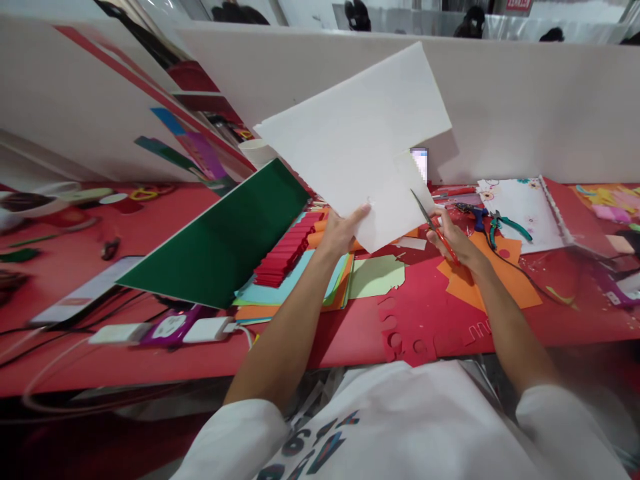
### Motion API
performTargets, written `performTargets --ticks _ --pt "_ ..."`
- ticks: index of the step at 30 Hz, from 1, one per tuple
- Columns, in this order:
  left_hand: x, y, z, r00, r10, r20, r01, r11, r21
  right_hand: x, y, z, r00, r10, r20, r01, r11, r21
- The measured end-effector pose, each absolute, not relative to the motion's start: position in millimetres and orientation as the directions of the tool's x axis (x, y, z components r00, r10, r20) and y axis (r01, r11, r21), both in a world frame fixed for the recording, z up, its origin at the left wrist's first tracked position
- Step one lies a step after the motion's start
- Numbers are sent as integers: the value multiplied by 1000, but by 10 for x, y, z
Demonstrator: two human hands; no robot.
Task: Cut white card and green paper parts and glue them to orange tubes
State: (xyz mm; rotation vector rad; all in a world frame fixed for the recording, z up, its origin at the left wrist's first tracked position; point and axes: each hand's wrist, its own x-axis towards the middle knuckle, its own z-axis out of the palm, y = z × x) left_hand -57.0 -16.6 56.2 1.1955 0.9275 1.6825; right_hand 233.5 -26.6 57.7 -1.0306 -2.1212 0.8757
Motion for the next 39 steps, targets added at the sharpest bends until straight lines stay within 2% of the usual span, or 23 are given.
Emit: performTargets --ticks 8,13,19,26,31,39 --pt "-582 -150 528 -152 920 360 -195 -385 902 2255 -323 583 -507 841 190 442 442 -780" --pt "-578 -105 479 -166 935 313 -247 -347 905 2233 -283 609 -474 861 183 494 432 -754" --pt "-578 -86 448 -192 941 279 -270 -324 907 2183 -221 552 -394 871 293 549 479 -685" --pt "-590 -48 376 -212 943 257 -284 -311 907 2133 -205 517 -328 891 315 593 453 -666" --pt "-626 -10 332 -184 954 238 -279 -283 918 2151 -215 531 -346 890 296 554 449 -701" --pt "-636 -93 405 -131 946 297 -182 -317 931 2213 -241 557 -407 894 189 504 392 -770"
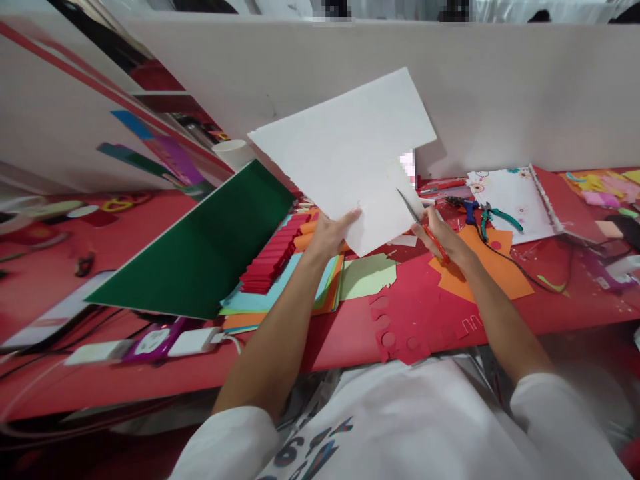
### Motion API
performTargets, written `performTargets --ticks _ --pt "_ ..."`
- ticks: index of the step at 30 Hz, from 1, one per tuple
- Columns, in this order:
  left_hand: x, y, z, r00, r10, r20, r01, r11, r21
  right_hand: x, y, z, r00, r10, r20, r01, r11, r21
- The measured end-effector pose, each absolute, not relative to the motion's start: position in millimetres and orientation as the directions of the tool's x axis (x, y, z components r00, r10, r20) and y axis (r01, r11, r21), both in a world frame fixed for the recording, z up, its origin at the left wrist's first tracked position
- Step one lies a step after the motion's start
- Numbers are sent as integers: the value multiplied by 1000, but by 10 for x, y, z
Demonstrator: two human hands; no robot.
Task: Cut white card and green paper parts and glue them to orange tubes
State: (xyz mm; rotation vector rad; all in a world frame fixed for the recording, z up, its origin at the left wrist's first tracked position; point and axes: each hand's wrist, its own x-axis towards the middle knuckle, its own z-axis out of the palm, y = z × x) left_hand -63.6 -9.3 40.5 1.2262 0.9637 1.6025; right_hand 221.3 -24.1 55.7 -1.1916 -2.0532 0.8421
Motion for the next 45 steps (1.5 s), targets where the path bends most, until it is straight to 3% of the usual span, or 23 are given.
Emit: performTargets --ticks 10,19,22,27,36,45 --pt "-543 -130 457 -133 965 226 -291 -256 922 2195 -251 660 -354 892 280 597 446 -667" --pt "-570 -136 487 -114 984 137 -379 -171 910 2172 -237 667 -344 888 305 567 455 -686" --pt "-598 -110 490 -187 974 125 -374 -188 908 2200 -244 681 -388 877 283 554 467 -689" --pt "-618 -106 515 -278 945 170 -288 -251 924 2249 -232 655 -437 859 267 559 492 -667" --pt "-641 -138 542 -184 947 262 -204 -298 933 2284 -282 701 -478 865 151 580 440 -685" --pt "-666 -78 483 -153 945 288 -190 -314 930 2293 -269 696 -493 860 133 546 424 -722"
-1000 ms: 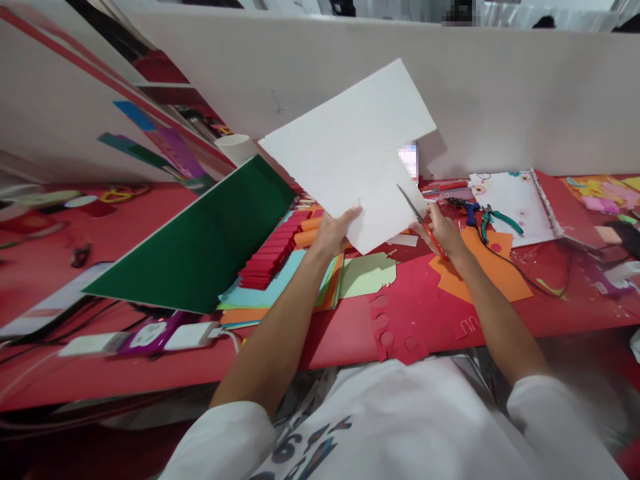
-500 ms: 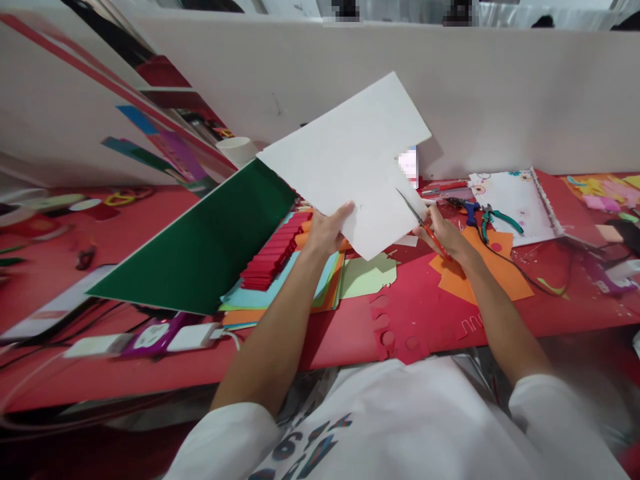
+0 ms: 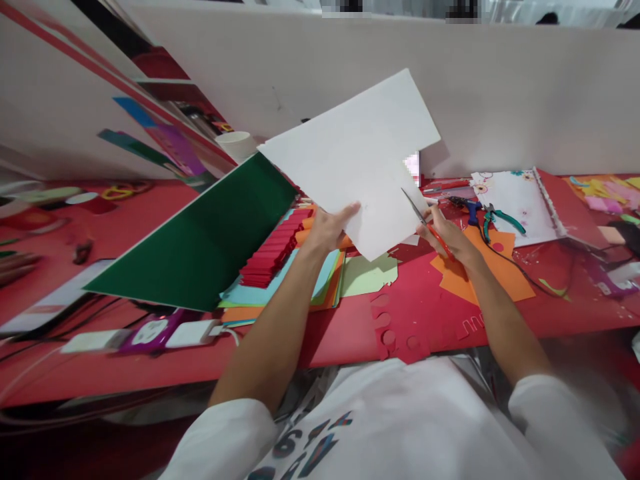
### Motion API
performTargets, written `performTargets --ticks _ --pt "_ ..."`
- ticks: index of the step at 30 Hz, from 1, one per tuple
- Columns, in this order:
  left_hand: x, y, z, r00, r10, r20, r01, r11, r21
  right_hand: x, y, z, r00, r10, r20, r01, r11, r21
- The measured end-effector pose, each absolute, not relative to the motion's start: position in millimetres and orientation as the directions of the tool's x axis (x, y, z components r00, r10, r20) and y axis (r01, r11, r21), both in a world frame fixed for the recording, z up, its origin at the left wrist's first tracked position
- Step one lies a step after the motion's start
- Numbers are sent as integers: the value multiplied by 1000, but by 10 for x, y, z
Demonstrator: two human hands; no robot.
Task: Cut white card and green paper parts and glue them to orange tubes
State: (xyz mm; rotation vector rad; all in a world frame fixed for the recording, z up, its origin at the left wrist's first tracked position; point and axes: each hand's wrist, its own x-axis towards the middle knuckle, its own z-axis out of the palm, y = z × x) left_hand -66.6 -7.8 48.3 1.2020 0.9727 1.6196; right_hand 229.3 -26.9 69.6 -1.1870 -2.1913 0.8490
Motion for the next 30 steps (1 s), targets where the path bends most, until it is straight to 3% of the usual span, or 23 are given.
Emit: performTargets --ticks 8,18,25,30 --pt "-645 -74 446 -143 952 270 -210 -296 932 2217 -290 707 -457 881 125 592 406 -696" --pt "-594 -74 451 -217 958 187 -312 -250 917 2158 -245 707 -349 900 262 671 435 -601" --pt "-634 -66 448 -196 966 167 -332 -226 916 2187 -268 740 -405 873 271 609 479 -633" --pt "-721 -109 505 -148 963 224 -257 -256 932 2210 -310 732 -450 871 196 528 436 -728"
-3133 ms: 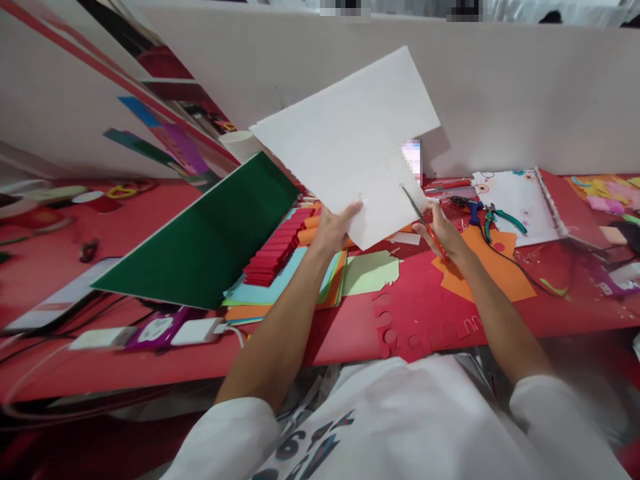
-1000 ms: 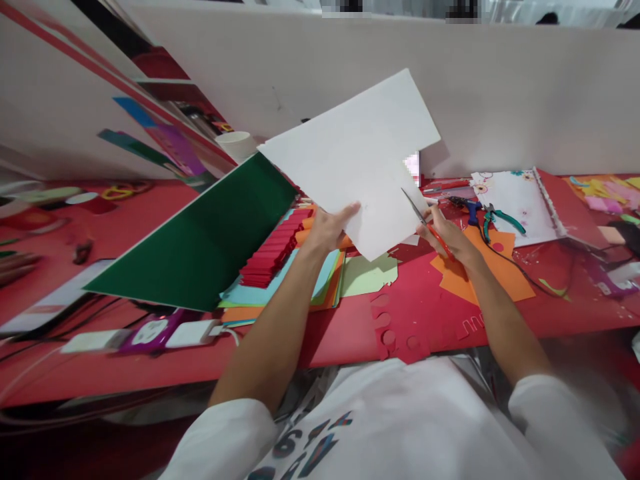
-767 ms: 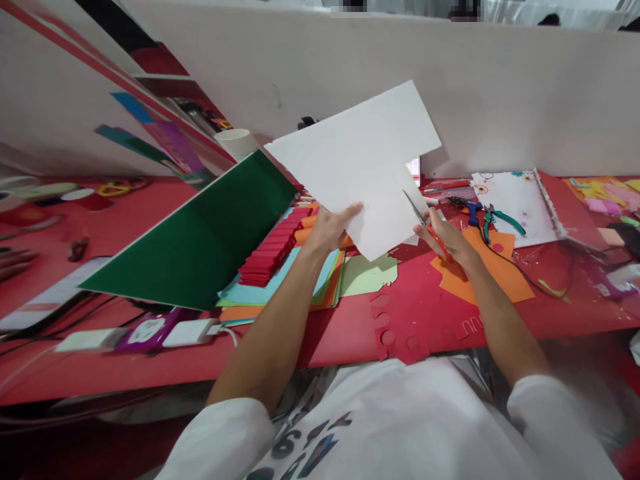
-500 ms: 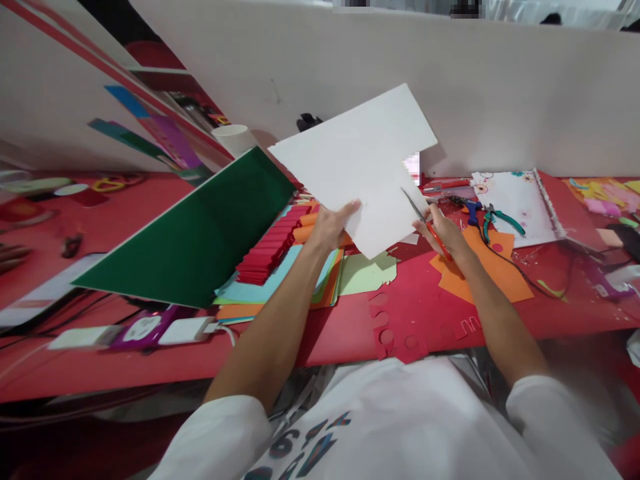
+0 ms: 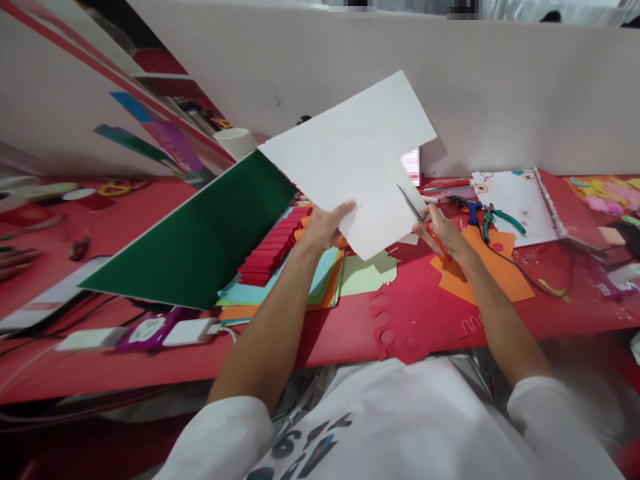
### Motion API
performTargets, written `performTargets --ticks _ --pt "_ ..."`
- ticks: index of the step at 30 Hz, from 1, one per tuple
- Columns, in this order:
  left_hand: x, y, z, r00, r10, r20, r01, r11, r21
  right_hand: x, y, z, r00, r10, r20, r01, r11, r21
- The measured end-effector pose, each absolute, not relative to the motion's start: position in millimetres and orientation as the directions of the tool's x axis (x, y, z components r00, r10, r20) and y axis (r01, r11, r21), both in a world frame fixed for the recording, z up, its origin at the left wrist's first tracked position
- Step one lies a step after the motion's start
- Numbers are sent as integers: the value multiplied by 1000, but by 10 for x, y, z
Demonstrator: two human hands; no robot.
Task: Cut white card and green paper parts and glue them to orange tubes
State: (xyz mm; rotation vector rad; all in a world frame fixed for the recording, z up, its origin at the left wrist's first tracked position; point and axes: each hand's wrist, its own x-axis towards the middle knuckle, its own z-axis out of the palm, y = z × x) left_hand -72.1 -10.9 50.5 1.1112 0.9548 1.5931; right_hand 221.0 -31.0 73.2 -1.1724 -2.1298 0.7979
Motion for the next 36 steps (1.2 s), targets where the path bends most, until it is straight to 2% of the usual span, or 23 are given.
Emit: performTargets --ticks 7,10,16,24,29,33,36 --pt "-722 -158 528 -106 967 232 -237 -251 939 2204 -352 723 -454 886 89 527 347 -776" --pt "-692 -153 517 -116 970 216 -259 -239 936 2197 -341 731 -429 895 122 550 366 -751" --pt "-690 -114 464 -102 973 206 -272 -226 935 2142 -328 773 -371 908 193 684 408 -604" --pt "-656 -111 459 -128 982 137 -293 -170 941 2099 -284 740 -313 915 252 691 402 -601" --pt "-690 -83 444 -123 975 182 -280 -211 937 2113 -289 716 -310 920 241 658 390 -644" --pt "-723 -91 431 -86 970 226 -215 -240 947 2171 -329 695 -415 907 76 566 323 -759" --pt "-728 -104 427 -67 971 232 -167 -240 956 2200 -353 700 -460 887 29 512 292 -808"
